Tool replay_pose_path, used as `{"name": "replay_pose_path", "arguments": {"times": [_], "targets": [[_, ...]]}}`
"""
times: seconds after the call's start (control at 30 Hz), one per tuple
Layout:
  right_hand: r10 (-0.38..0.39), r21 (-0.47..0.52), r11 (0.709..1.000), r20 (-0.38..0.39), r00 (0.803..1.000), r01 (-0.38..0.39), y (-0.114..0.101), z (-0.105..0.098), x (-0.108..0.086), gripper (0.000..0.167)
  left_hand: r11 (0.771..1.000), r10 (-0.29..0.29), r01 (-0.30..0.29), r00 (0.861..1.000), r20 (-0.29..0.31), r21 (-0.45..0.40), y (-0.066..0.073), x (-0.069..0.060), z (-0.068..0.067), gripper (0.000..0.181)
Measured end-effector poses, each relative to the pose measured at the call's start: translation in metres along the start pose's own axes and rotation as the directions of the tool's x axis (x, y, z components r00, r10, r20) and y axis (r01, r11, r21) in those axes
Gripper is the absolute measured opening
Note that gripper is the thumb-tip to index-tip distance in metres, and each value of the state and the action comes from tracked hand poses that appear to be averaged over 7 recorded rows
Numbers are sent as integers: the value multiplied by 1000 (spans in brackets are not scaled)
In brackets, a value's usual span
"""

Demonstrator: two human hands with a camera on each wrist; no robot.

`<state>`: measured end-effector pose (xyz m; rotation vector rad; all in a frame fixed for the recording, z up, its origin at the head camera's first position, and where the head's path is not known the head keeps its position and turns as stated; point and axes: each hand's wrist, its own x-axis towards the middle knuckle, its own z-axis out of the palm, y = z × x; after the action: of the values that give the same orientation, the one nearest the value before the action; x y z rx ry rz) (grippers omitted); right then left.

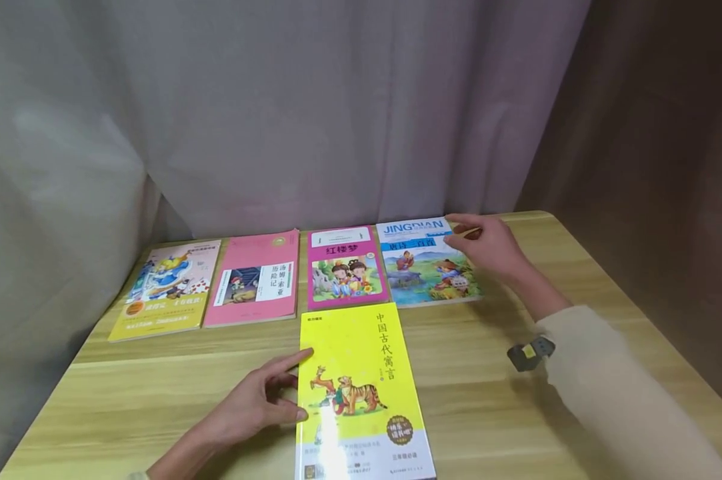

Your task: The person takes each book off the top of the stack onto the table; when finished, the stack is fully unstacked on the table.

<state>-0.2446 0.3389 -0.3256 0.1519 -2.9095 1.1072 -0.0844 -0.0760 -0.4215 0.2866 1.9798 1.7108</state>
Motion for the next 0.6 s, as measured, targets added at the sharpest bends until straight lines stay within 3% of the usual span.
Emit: {"name": "replay_pose_path", "arguments": {"times": [0.2, 0.47, 0.6], "targets": [[-65, 103, 993, 52, 997, 59, -14, 19, -42, 48, 1000, -5, 6, 1000, -2, 9, 1, 0, -1, 93], [-89, 234, 971, 145, 985, 53, -20, 45, -89, 44, 1000, -7, 7, 1000, 1, 20, 2, -1, -2, 94], [-76, 314, 949, 205, 976, 8, -18, 58, -111, 47, 1000, -18, 18, 1000, 1, 15, 2, -1, 0, 95]]}}
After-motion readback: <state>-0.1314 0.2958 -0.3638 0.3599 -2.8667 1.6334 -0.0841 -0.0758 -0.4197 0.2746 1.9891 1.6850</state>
